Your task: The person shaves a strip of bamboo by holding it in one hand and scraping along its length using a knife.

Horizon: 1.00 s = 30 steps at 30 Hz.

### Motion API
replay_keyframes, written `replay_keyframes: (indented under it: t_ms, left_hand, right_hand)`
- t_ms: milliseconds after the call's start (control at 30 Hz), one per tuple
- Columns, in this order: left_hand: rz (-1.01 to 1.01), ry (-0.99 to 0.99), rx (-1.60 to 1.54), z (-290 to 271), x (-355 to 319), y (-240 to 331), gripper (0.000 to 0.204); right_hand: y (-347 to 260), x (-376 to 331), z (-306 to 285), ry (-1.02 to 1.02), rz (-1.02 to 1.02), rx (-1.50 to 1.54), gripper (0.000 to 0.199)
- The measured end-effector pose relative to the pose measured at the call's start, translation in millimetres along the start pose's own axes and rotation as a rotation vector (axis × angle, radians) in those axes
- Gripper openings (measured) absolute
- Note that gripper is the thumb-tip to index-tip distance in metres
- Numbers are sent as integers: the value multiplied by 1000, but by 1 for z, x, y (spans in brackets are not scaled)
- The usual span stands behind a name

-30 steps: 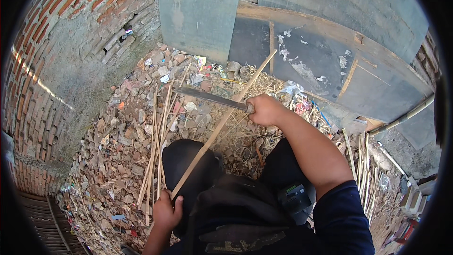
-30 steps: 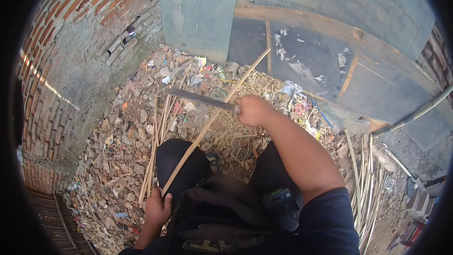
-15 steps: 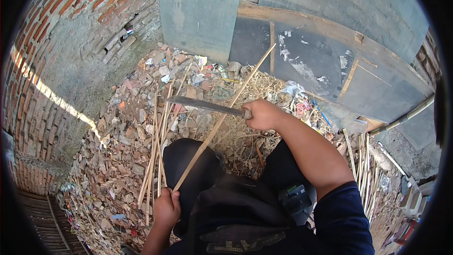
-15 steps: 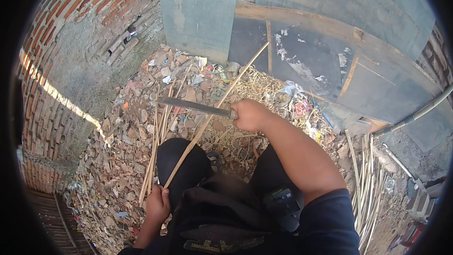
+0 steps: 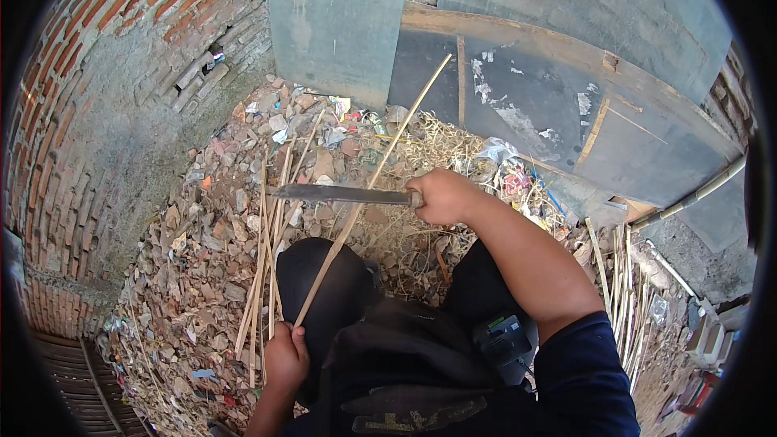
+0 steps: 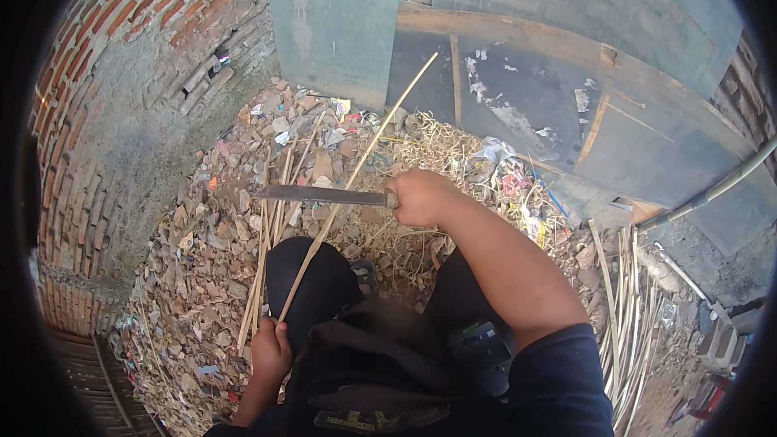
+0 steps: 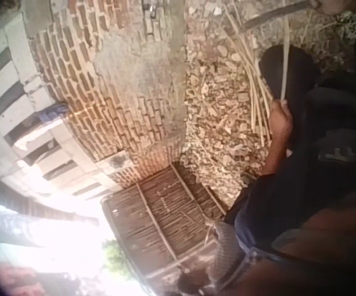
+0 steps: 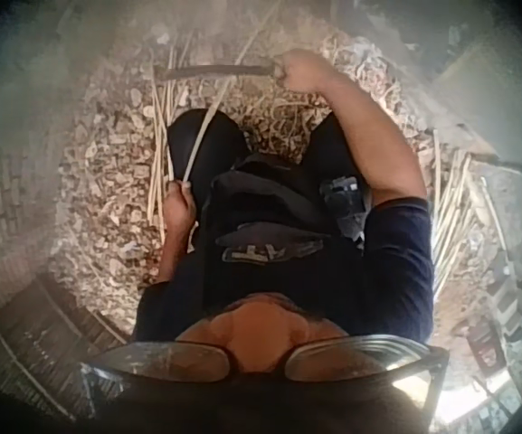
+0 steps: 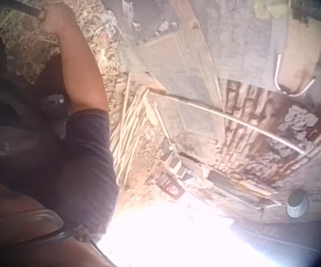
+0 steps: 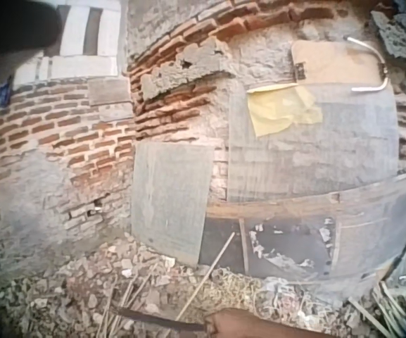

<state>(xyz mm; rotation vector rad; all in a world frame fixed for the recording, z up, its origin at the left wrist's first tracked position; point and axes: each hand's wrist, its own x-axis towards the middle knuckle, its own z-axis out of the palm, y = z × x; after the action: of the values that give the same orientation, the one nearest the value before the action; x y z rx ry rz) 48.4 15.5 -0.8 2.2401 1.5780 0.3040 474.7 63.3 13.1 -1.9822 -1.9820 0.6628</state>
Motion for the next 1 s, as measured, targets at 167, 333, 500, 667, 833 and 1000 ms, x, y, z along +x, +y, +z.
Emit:
replay_keyframes:
  t_ms: [167,333,500,667,833,1000]
  left_hand:
    - [25,-7,-11,3,-4,-8,29]
    - [52,6,49,2,4,0,28]
    - [28,-8,58,0,-1,-7,29]
    - [41,18,62,0,4,0,30]
    - [-20,-65,187,-19,7,11,32]
    - [-3,-27,125,-17,-7,-2,32]
  right_hand:
    - [1,2,-15,-33,91,78,29]
    - [39,9,-10,63,223,133,32]
    - [-10,2,-4,-36,29,38,26]
    - [40,13,-20,22,296,220,29]
    - [40,3,-17,77,305,24,29]
    - [13,-16,-25,8,190,-54,28]
